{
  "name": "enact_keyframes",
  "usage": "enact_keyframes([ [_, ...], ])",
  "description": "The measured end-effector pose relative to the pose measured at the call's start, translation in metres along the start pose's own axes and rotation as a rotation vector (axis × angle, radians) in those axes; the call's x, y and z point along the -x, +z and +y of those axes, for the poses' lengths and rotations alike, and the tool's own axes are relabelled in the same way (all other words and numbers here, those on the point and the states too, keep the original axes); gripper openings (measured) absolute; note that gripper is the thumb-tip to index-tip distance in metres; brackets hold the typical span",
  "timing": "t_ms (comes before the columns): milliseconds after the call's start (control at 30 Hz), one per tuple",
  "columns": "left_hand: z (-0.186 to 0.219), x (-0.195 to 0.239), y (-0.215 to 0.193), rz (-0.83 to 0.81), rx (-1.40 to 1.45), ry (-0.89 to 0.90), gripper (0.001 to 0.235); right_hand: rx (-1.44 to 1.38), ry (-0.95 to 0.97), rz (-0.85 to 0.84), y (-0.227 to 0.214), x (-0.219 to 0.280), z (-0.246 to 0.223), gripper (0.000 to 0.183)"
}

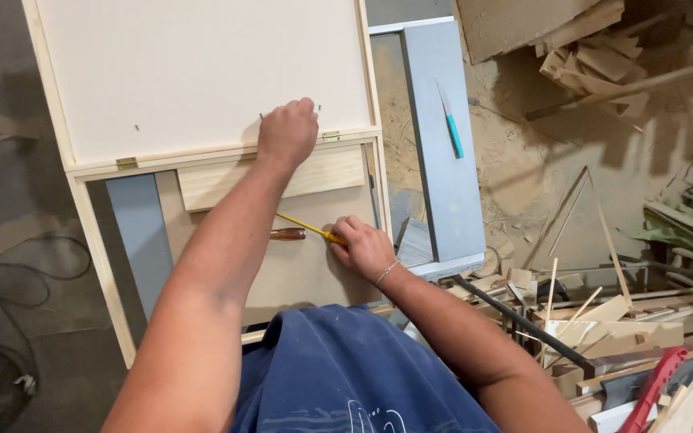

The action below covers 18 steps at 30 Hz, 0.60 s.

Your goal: Assembling a wooden box by attaching hinges with a screwdriver and marking alignment with a pencil

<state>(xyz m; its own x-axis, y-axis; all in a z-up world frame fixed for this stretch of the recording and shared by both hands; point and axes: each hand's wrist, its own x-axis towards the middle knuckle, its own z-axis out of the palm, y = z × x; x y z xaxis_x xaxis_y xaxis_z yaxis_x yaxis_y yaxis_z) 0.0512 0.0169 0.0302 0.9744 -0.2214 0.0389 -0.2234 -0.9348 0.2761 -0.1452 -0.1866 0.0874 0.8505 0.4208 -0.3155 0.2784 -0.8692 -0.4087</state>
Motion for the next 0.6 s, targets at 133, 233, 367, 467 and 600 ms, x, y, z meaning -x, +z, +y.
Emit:
enact_keyframes([
  [133, -0.002, 0.007, -0.013, -0.070, 0.033, -0.101, 0.017, -0.054, 0.012, -0.049, -0.009, 0.001, -0.003, 0.029],
  [233, 0.006, 0.021, -0.023, 0.093, 0.035, -0.016, 0.017, -0.099, 0.053, -0.053, -0.012, 0.002, 0.006, 0.030],
  [367, 0.018, 0.041, 0.000, 0.318, 0.052, 0.234, 0.024, -0.088, 0.015, 0.350, -0.010, -0.004, 0.034, 0.026],
  [467, 0.026, 0.057, 0.005, 0.387, 0.033, 0.271, 0.045, -0.181, 0.091, 0.512, -0.033, -0.018, 0.043, 0.031],
  [600, 0.039, 0.072, -0.002, 0.363, -0.010, 0.201, 0.052, -0.323, 0.260, 0.519, -0.050, -0.040, 0.052, 0.039],
])
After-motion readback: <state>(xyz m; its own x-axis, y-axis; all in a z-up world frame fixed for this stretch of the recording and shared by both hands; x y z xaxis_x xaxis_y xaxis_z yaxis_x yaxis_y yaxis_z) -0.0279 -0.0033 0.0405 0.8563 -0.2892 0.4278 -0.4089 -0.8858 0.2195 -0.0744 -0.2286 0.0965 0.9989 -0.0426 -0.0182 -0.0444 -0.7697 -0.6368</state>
